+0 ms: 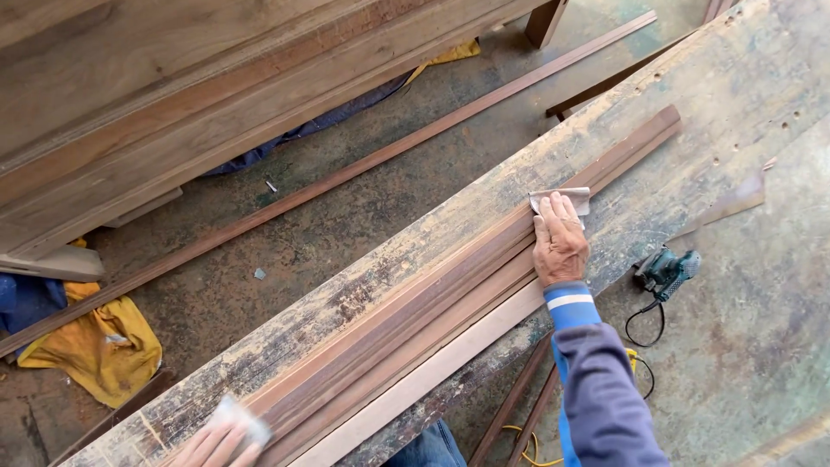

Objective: The recorder is sanding narrow wooden strips using pieces of sandpaper in a workshop environment.

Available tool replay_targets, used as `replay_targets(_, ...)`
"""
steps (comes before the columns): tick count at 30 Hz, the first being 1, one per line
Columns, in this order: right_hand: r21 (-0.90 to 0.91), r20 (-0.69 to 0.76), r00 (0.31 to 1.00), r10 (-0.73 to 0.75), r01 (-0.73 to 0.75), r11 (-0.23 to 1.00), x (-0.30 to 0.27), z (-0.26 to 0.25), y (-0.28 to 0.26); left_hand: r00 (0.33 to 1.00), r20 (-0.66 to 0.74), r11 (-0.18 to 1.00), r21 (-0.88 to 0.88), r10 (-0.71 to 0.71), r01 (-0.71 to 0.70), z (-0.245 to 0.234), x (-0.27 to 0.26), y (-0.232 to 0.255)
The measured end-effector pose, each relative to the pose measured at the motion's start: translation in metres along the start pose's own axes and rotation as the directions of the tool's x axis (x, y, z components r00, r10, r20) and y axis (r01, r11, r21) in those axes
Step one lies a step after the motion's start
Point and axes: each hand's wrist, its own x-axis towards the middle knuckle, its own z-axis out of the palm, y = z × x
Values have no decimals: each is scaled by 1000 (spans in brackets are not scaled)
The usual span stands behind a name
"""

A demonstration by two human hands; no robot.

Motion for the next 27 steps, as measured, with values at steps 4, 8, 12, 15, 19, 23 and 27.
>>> replay_targets(4, 70, -29, 994, 106, -104, 992, -3, 7, -5, 997, 80, 993, 121, -12, 2, -159, 278, 17)
replay_targets(8, 60, -34, 995, 94, -92, 994, -3, 2, -4, 994, 100, 964, 266, -42, 14, -200, 497, 47)
replay_targets(12, 40, -34, 996, 81, -80, 996, -1, 3, -4, 994, -101, 978, 199, -36, 56, -183, 534, 48)
replay_targets(15, 24, -7, 998, 61, -61, 998, -5, -4, -6, 997, -11, 944, 323, -76, 75, -174, 435, 46)
replay_targets(19, 70, 0, 997, 72, -72, 995, -11, -4, -12, 976, 116, 971, 176, -186, 164, -168, 277, 60)
replay_targets(23, 77, -10, 996, 93, -92, 993, -14, 1, -16, 983, 101, 939, 324, -152, 112, -190, 333, 69)
replay_targets(27, 40, -28, 998, 62, -60, 997, -16, 2, -15, 993, -16, 943, 314, -114, 113, -177, 501, 61)
